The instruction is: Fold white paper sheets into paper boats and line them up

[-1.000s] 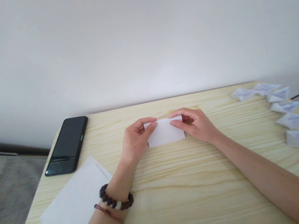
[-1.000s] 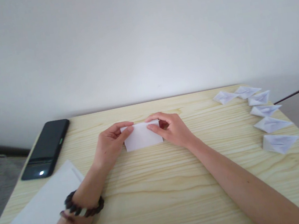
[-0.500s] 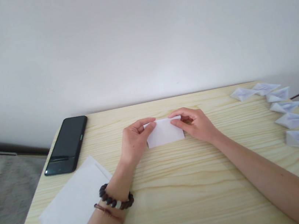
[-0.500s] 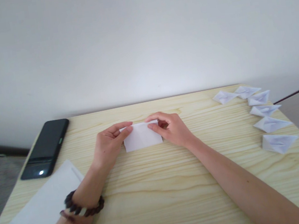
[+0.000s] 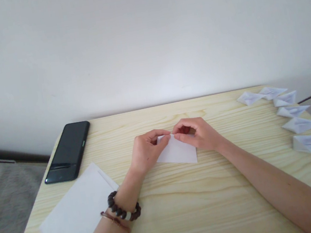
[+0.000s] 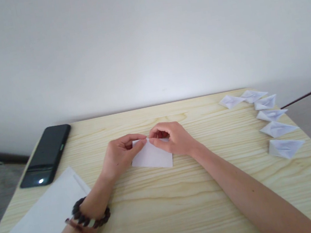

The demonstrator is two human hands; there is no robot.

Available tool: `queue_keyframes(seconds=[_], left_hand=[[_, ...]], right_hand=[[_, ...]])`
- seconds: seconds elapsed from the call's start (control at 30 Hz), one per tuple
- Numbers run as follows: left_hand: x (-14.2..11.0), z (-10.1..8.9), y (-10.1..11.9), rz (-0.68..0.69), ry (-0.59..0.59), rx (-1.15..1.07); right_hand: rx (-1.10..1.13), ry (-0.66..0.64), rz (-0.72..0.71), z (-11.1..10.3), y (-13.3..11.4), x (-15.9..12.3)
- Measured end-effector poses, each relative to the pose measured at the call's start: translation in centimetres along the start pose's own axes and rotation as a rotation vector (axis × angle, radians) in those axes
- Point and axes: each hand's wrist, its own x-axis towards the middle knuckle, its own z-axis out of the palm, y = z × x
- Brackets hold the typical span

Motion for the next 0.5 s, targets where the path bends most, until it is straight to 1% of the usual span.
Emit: queue_keyframes(seconds=[0.1, 0.2, 0.33, 0.43, 0.5], left_hand=[[-0.24, 0.30, 0.30, 0.079, 0.026, 0.095], [-0.43, 0.41, 0.48, 0.172, 0.046, 0.202], [-0.51, 0.40, 0.42, 0.243, 0.087, 0.312], [-0.53, 0.50, 0.49, 0.280, 0.085, 0.330], [-0.54, 0.59, 0.60, 0.280, 0.075, 0.311]], right_hand=[[-0.024, -0.023, 0.010, 0.26, -0.02, -0.04], [-0.004, -0.031, 0.012, 0.36, 0.10, -0.07], [0.000, 0.008, 0.019, 0.36, 0.10, 0.01], [0.001, 0.010, 0.037, 0.34, 0.08, 0.05], [-0.001, -0.002, 0.039, 0.30, 0.12, 0.03]])
